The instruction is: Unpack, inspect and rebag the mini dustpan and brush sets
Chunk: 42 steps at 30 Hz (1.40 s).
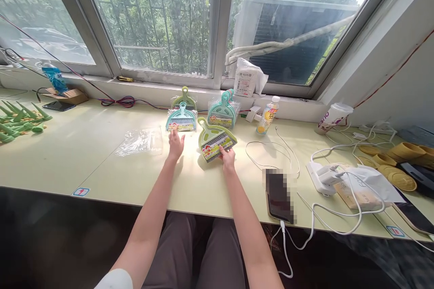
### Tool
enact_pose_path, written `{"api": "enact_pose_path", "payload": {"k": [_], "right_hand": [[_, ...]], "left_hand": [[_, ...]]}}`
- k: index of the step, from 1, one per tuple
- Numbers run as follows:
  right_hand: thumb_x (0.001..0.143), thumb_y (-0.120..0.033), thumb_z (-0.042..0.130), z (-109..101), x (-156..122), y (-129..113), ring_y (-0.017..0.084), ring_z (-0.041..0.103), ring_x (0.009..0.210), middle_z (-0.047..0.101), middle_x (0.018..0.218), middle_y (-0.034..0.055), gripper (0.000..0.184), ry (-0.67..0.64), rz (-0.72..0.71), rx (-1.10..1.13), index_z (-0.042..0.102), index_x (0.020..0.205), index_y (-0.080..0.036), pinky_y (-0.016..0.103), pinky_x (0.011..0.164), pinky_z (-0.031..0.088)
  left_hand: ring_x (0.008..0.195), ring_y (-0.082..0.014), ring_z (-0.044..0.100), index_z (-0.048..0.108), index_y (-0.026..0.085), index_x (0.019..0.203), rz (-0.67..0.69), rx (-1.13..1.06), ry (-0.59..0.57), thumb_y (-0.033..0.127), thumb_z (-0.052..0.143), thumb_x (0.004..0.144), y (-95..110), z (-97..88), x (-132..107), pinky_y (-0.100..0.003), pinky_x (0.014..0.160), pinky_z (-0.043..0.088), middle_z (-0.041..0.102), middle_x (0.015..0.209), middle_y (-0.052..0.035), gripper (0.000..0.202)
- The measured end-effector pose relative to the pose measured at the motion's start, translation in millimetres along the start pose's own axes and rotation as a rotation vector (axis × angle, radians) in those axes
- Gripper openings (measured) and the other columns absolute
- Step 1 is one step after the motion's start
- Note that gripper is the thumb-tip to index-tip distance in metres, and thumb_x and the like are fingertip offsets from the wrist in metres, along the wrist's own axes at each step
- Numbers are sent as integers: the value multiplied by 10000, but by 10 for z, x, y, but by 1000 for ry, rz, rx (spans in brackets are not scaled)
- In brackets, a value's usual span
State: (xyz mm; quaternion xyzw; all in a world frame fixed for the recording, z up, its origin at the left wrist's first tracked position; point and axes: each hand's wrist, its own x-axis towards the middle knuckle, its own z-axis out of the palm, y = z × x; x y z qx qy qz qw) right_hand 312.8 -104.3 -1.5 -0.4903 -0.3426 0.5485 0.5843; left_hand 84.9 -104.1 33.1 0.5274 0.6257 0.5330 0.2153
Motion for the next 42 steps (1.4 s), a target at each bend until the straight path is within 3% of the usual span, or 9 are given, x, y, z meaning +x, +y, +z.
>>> {"api": "enact_pose_path", "payload": {"k": [2,4,8,11,22,25,28,35,42], "right_hand": [[626,-390,799,-10,-5,-8,285,707,983,715,1106,115,440,-7,-3,13,553,949,-220,415,826,625],[632,-391,799,-10,-19,-7,277,712,963,721,1087,108,438,-24,-16,10,561,956,-217,405,810,626],[618,-388,818,14,-50,-2,252,718,907,737,1017,88,434,-28,-23,6,589,937,-205,365,763,625],[595,-359,841,34,-54,-4,234,720,854,748,939,68,427,-5,-9,29,606,913,-197,336,722,620],[626,-308,827,35,-23,9,204,716,811,751,927,54,361,18,0,50,620,899,-193,301,670,607],[646,-291,820,55,-40,-12,205,718,806,751,920,57,334,24,4,40,619,893,-191,302,664,606],[675,-270,806,73,-67,-56,197,717,795,748,929,56,317,-8,-5,50,621,919,-186,302,668,612],[697,-241,789,-1,-86,-176,182,715,795,741,917,47,300,-4,-51,19,619,935,-174,284,669,619],[719,-208,760,-90,-77,-213,189,725,740,750,862,50,247,-107,20,-67,621,920,-172,293,652,613]], "left_hand": [[1485,-330,106,372,242,1443,-7,255,269,149,420,894,-115,-203,39,-581,1157,131,211,1585,-151,559],[1493,-351,33,497,217,1341,-106,437,401,76,420,844,-271,-367,75,-643,1133,89,213,1588,-160,522],[1403,-409,279,649,183,1103,-336,588,335,70,450,819,-498,-483,132,-638,1086,235,483,1403,-196,365],[1290,-385,428,673,113,1035,-337,650,271,58,384,851,-511,-447,146,-530,1053,353,561,1254,-251,347],[1350,-337,389,646,74,1164,-255,294,460,-21,326,820,-547,-476,193,-525,1108,324,497,1357,-236,480],[1315,-305,438,648,85,1200,-96,254,481,-38,304,806,-499,-411,232,-492,1121,329,494,1381,-209,537],[1251,-286,494,677,126,1169,138,213,390,-49,327,778,-421,-277,237,-476,1119,347,525,1359,-176,553],[1174,-263,553,619,234,1236,297,137,-228,33,477,751,-366,16,107,-467,1042,444,625,1190,-111,544],[1202,-311,511,662,162,1137,311,281,-177,-15,433,724,-463,50,146,-496,1040,426,612,1172,-163,503]]}}
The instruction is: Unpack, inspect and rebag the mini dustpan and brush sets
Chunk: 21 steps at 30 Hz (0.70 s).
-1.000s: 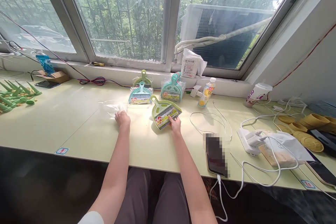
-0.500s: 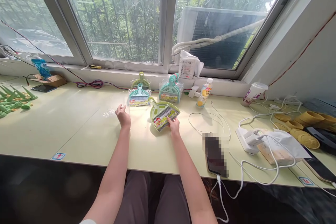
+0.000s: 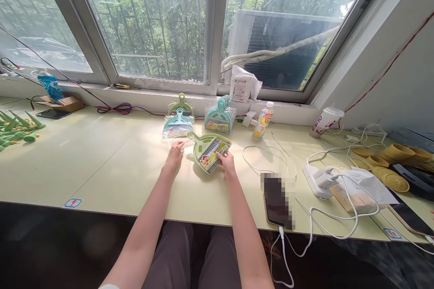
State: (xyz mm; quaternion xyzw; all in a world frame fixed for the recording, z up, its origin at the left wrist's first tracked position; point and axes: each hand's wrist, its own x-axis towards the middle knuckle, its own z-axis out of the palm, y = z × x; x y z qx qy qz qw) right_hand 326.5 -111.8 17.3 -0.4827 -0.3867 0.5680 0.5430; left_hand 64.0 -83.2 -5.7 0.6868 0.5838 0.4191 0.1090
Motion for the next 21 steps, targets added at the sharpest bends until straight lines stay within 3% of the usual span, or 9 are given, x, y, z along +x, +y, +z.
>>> {"api": "enact_pose_path", "payload": {"k": [3,8,11,15,18,21], "right_hand": [[702,-150,757,-23,24,-1,198,724,693,749,796,55,233,-39,104,-58,623,892,-161,292,605,605],[690,-93,748,-53,95,39,196,728,715,750,795,50,210,98,120,-27,609,830,-164,287,622,609],[684,-114,759,-48,131,90,202,732,741,752,804,38,222,135,70,4,606,832,-176,307,647,618],[648,-143,791,-16,134,121,214,725,692,746,748,28,259,60,55,-12,620,838,-185,331,608,618],[633,-151,800,13,109,107,214,720,676,748,741,34,268,15,42,-18,640,845,-186,334,603,616],[622,-173,807,24,96,99,210,723,706,752,765,33,282,76,17,25,634,844,-189,325,628,617]], "left_hand": [[1203,-296,505,661,152,1124,6,16,44,-45,415,703,-68,39,23,-474,1053,424,594,1189,-155,526],[1206,-261,508,639,204,1178,63,-44,100,-64,404,665,-87,119,38,-470,1081,412,582,1191,-104,624],[1219,-259,505,623,206,1225,121,-74,77,-59,403,668,35,183,29,-472,1088,403,569,1232,-105,654],[1242,-271,496,610,220,1282,169,-109,50,-53,384,716,311,241,-14,-471,1086,381,563,1303,-113,667],[1253,-290,484,628,240,1274,154,-58,47,-63,358,727,475,211,-51,-501,1084,336,589,1318,-98,681],[1231,-294,498,633,278,1276,132,-33,55,-80,357,704,549,150,-71,-526,1086,288,612,1316,-70,729]]}}
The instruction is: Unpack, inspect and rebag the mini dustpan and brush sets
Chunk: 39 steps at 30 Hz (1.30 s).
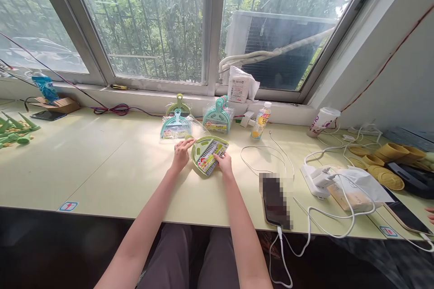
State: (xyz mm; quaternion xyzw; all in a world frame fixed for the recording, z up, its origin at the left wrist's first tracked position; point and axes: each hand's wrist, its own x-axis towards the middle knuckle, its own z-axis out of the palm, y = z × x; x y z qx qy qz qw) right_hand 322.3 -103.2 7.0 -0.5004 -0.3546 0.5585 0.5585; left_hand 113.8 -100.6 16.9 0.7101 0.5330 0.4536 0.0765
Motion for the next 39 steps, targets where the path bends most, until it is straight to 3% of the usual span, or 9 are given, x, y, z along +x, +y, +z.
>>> {"api": "enact_pose_path", "payload": {"k": [7,11,14,17,19,21,27,34,39], "right_hand": [[595,-253,825,-19,17,29,222,723,844,756,900,53,341,130,-64,120,627,863,-181,328,717,622],[590,-283,847,5,-19,1,214,720,859,751,955,66,413,72,-86,191,622,919,-175,321,735,623],[604,-299,849,26,-54,-24,206,719,879,746,985,65,439,31,-108,226,619,958,-176,314,768,619],[619,-306,845,33,-73,-34,199,720,874,744,996,62,435,12,-108,237,622,970,-180,311,782,616],[617,-305,847,26,-75,-41,197,718,868,744,986,60,430,9,-107,233,625,964,-180,309,780,615],[607,-303,853,13,-74,-57,196,715,860,745,967,59,425,7,-111,204,630,947,-177,311,767,614],[544,-318,885,6,-87,-120,213,705,805,749,884,71,452,-89,-122,17,660,898,-151,334,695,606],[592,-350,861,104,-147,-40,217,711,903,744,1001,88,441,-85,-125,185,668,933,-147,338,799,610],[621,-353,841,163,-179,1,228,706,960,738,1040,95,417,-78,-131,221,672,939,-144,332,835,612]], "left_hand": [[1221,-265,519,695,290,1140,93,-121,-4,-64,383,706,200,-19,-19,-503,1097,311,640,1266,-37,641],[1478,-333,154,378,252,1450,-96,-117,341,183,613,819,387,-38,-48,-563,1182,104,220,1598,-108,677],[1506,-309,-4,72,236,1525,-410,-310,563,371,661,828,364,-75,-18,-525,1188,151,26,1630,-144,923],[1464,-279,259,124,244,1511,-631,-787,355,443,534,902,203,-92,38,-473,1133,319,255,1582,-162,761],[1354,-267,454,263,234,1477,-613,-1076,111,446,489,915,95,-90,66,-454,1072,403,449,1478,-158,642],[1274,-260,537,391,216,1424,-537,-1202,-18,441,543,875,31,-90,83,-437,1043,433,533,1409,-149,613],[1091,-260,640,615,178,1225,-546,-1183,-123,442,647,785,83,-107,73,-392,938,494,660,1238,-125,514],[1177,-242,599,491,259,1374,-471,-1261,-264,383,711,776,267,-6,-2,-358,941,495,616,1321,-68,649],[1208,-282,582,536,211,1334,-445,-1293,-328,378,704,799,309,18,-33,-397,1010,460,624,1316,-87,586]]}}
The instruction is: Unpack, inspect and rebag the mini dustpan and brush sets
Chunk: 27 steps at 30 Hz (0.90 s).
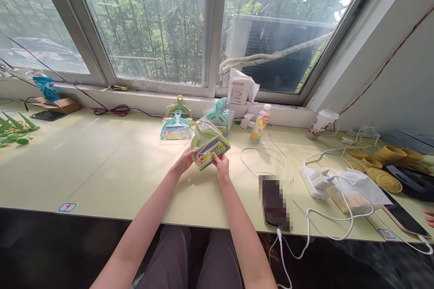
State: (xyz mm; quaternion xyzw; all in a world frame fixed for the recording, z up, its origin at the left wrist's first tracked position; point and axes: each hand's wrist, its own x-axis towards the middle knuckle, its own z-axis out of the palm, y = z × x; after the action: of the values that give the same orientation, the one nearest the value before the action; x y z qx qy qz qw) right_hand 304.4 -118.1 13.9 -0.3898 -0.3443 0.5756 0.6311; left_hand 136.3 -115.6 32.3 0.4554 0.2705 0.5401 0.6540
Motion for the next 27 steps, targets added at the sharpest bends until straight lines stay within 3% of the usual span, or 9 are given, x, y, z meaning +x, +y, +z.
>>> {"api": "enact_pose_path", "payload": {"k": [6,13,19,27], "right_hand": [[628,-354,831,-7,17,36,240,702,986,738,1029,82,392,87,-9,9,655,924,-166,338,849,615],[608,-367,841,30,4,60,247,687,1027,727,1069,86,455,108,-19,48,636,960,-164,350,879,606],[593,-394,832,9,26,79,243,682,1041,721,1066,97,474,206,-48,68,602,940,-169,312,858,599],[622,-374,818,-13,42,82,242,687,1036,728,1049,86,435,275,-73,83,601,945,-181,330,876,596]], "left_hand": [[1166,-292,607,588,184,1291,-147,40,-119,351,728,796,-42,-22,-23,-418,992,474,647,1271,-127,541],[1220,-280,574,520,233,1355,-68,37,-67,370,726,801,-24,-6,-22,-413,1015,464,599,1344,-113,607],[1295,-310,510,471,245,1384,-186,79,-64,324,786,746,-163,135,-21,-474,1068,416,539,1412,-132,716],[1299,-308,512,466,252,1379,-257,145,-207,350,788,749,-102,153,-61,-492,1085,403,493,1456,-133,714]]}}
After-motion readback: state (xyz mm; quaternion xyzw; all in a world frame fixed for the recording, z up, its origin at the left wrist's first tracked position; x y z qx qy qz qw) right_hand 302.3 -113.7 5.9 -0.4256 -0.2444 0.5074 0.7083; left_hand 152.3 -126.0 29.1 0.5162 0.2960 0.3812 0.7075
